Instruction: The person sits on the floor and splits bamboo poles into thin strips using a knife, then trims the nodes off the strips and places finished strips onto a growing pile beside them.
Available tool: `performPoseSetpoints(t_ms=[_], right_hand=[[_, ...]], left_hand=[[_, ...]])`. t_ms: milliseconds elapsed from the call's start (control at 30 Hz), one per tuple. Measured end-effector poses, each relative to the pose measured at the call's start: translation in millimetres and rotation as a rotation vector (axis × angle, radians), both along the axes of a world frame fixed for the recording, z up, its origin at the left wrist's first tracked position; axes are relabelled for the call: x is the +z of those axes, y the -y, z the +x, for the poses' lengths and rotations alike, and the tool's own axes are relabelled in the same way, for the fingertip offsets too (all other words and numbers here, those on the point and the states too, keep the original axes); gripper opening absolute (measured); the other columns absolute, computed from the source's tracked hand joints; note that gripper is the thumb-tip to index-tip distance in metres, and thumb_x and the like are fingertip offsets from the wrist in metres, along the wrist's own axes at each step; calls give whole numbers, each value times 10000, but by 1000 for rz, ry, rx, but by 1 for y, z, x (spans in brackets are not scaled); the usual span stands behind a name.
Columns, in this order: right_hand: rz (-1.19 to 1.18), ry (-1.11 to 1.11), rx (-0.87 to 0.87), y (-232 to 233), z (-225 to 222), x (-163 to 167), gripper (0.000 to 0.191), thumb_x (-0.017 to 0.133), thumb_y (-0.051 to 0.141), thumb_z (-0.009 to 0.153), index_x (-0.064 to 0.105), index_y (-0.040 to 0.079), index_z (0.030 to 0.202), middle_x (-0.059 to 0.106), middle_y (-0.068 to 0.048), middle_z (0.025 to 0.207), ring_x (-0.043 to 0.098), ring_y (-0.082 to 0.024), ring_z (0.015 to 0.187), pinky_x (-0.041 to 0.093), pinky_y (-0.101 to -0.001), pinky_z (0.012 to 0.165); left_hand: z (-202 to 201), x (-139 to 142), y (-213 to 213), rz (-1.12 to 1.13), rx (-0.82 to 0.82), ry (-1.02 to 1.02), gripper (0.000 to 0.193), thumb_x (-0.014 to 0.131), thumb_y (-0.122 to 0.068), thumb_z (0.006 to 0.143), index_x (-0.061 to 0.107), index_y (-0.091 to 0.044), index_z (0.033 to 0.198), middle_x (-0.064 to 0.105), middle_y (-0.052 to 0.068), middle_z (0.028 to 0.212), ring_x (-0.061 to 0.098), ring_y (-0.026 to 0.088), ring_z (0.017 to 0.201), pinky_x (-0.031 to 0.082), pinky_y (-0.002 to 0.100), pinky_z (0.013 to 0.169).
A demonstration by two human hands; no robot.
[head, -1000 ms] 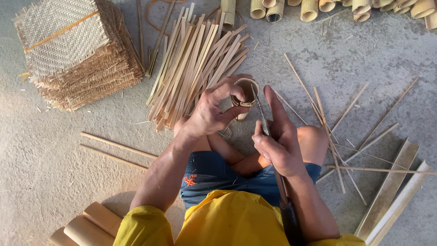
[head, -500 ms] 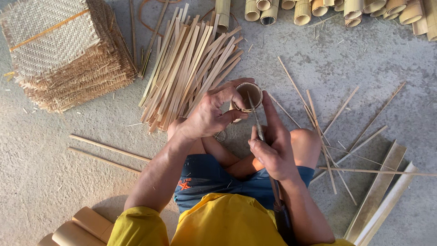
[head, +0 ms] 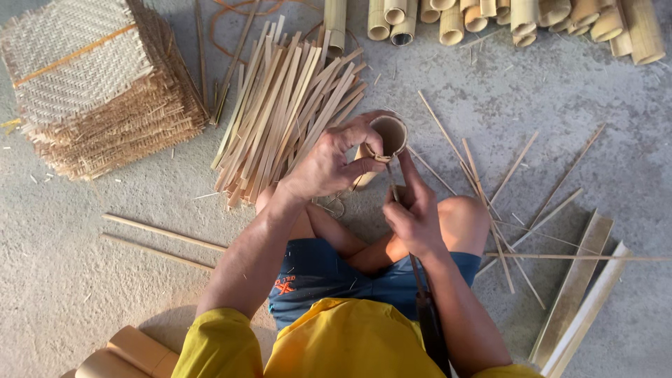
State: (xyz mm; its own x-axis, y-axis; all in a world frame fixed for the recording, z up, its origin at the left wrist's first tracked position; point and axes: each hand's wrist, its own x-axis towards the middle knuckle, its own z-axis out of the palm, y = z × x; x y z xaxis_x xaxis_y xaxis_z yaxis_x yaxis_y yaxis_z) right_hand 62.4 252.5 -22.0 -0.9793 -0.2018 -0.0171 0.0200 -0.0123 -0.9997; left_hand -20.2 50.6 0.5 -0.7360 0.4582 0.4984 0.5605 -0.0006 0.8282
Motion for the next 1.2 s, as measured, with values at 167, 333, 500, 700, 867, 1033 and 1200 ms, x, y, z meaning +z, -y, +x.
performPoseSetpoints(t_ms=[167,333,500,700,867,1033,1200], right_hand=[[-216,342,30,10,-17,-53,892,505,12,839,165,180,1647,464,25,556,391,-59,373,312,-242,334],[26,360,-5,23,-22,-107,874,519,-20,817,316,173,1645,492,4,597,434,-79,441,349,-264,385],[287,98,-15,24,-26,-101,830,576,-1,848,368,155,1637,548,7,659,476,-75,528,407,-277,454],[25,715,-92,41,-36,-98,887,514,-6,736,388,296,1560,397,-9,498,384,-135,369,310,-322,347],[229,343,-11,42,-35,-109,803,560,-40,827,408,153,1591,476,14,585,463,-85,470,376,-266,413],[-233,724,-4,20,-5,-114,925,461,-42,803,202,245,1643,360,24,537,357,-70,408,290,-237,348],[-220,692,-114,-11,21,-113,894,467,-67,786,282,165,1628,374,24,552,345,-61,389,293,-234,327]], left_hand=[[0,-5,1,-76,52,89,280,862,8,879,650,-56,1050,672,147,1256,698,262,1170,575,366,978],[0,-7,2,-9,50,11,301,843,21,871,617,-51,1057,665,166,1307,624,333,1334,547,403,1041],[-1,-6,5,-9,57,-65,318,837,33,879,595,-44,1070,645,185,1316,559,386,1395,533,427,1061],[0,-2,1,10,21,35,308,796,57,862,583,-59,1051,533,202,1462,734,289,1090,591,371,918],[3,-6,3,-33,34,20,299,793,48,873,579,-57,1055,605,166,1291,587,362,1261,588,404,1010],[9,-23,6,38,157,-81,445,864,-28,903,549,-80,1213,502,161,1487,570,317,1391,571,425,1153],[-3,-56,-10,13,322,-44,727,856,-7,933,403,-132,1486,467,147,1518,561,307,1376,545,357,1091]])
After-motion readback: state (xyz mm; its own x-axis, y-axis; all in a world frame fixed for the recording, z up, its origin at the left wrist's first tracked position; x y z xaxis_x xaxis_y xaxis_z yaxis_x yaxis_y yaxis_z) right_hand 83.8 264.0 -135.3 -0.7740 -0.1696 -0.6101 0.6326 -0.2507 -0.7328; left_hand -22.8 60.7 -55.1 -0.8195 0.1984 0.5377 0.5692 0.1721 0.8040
